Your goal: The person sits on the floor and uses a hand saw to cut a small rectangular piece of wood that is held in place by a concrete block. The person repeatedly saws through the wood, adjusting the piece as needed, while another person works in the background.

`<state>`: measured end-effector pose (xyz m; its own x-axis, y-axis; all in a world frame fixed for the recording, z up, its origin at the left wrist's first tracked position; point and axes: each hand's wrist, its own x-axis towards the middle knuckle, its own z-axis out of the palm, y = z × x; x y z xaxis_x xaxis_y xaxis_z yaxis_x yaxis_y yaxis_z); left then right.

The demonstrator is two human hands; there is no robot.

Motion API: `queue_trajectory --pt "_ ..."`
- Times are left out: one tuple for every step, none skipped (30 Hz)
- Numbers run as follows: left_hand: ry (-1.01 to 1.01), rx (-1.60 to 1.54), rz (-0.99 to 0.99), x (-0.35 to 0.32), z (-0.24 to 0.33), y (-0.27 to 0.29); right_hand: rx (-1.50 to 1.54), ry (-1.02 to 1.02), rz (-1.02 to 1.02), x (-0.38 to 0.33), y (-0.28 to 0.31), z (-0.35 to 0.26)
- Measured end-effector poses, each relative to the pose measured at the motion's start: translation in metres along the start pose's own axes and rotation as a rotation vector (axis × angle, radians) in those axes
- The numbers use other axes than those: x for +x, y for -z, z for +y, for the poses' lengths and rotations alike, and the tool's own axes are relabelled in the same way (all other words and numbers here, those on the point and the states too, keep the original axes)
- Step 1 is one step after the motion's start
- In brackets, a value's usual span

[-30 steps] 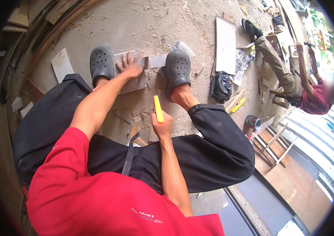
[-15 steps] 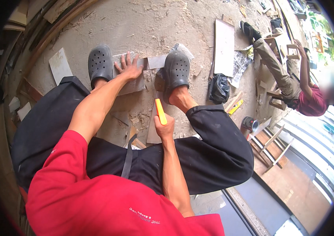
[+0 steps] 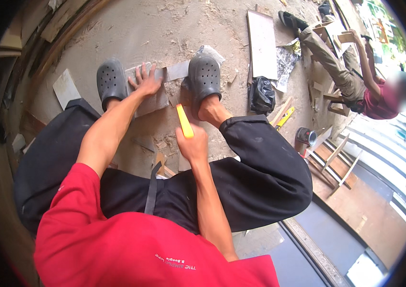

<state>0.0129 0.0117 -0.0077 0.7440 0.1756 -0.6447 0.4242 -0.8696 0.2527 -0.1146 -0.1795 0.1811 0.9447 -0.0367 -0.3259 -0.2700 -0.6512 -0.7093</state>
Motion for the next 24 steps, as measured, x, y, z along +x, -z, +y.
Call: queue_trajectory --pt "-0.001 -0.001 0.008 0.003 0.002 0.006 -0.005 0.005 -0.015 -0.012 0.007 -0.002" --pt "-0.003 0.003 0.0 -0.001 0.001 0.003 0.024 -0.063 -0.016 -0.023 0.012 -0.013" --pt "-0.004 0.008 -0.008 -0.004 0.001 0.001 0.002 -0.035 -0.009 -0.02 0.009 -0.011" --pt "-0.003 0.013 0.006 -0.004 0.003 0.001 -0.019 -0.008 -0.003 -0.006 0.002 -0.011" --pt "-0.019 0.009 0.009 -0.002 0.008 0.004 -0.043 0.019 0.022 0.01 -0.003 -0.013" --pt "-0.024 0.006 0.008 -0.003 0.008 0.002 -0.011 -0.003 0.048 0.026 -0.009 -0.02" --pt "-0.031 0.003 0.007 -0.004 0.009 0.001 0.053 -0.1 0.034 0.027 -0.003 -0.027" --pt "-0.015 0.014 0.001 -0.002 0.008 0.002 0.017 -0.091 -0.006 0.023 0.004 -0.03" --pt "0.008 0.022 -0.002 -0.001 0.005 0.001 -0.019 -0.078 -0.051 0.015 0.013 -0.029" --pt "0.031 0.029 -0.005 0.002 0.002 0.001 0.004 -0.091 -0.055 0.007 0.019 -0.031" --pt "0.027 0.029 -0.001 0.002 0.001 0.0 0.021 -0.107 -0.056 -0.005 0.028 -0.032" --pt "0.025 0.028 0.003 0.002 0.0 -0.001 0.037 -0.122 -0.06 -0.012 0.031 -0.032" --pt "0.025 0.026 0.007 0.003 -0.002 -0.002 0.036 -0.112 -0.044 -0.004 0.023 -0.028" --pt "0.01 0.029 -0.003 0.001 0.005 -0.001 0.03 -0.109 -0.011 0.012 0.012 -0.021" --pt "-0.002 0.026 0.007 0.001 0.01 -0.001 0.026 -0.095 0.013 0.029 0.005 -0.019" --pt "-0.004 0.024 0.011 0.001 0.008 -0.004 0.024 -0.176 0.006 0.037 0.008 -0.036" --pt "-0.012 0.027 0.018 0.001 0.008 -0.004 0.01 -0.159 -0.007 0.033 0.011 -0.038" --pt "0.007 0.036 0.016 0.0 0.004 -0.003 -0.004 -0.135 -0.029 0.026 0.015 -0.037" --pt "0.027 0.043 0.014 -0.001 0.0 -0.003 -0.017 -0.111 -0.052 0.017 0.019 -0.036" --pt "0.039 0.044 0.012 -0.001 0.001 -0.003 0.001 -0.077 -0.058 0.003 0.027 -0.036" --pt "0.032 0.038 0.013 0.001 0.002 0.0 -0.002 -0.08 -0.049 0.007 0.024 -0.034" --pt "0.026 0.03 0.015 0.003 0.003 0.003 -0.005 -0.083 -0.041 0.014 0.015 -0.031" --pt "0.011 0.022 0.002 0.0 0.004 0.0 -0.017 -0.101 -0.027 0.017 0.006 -0.027" --pt "0.003 0.008 -0.012 -0.001 0.007 0.0 -0.044 -0.085 0.004 0.035 -0.005 -0.033"
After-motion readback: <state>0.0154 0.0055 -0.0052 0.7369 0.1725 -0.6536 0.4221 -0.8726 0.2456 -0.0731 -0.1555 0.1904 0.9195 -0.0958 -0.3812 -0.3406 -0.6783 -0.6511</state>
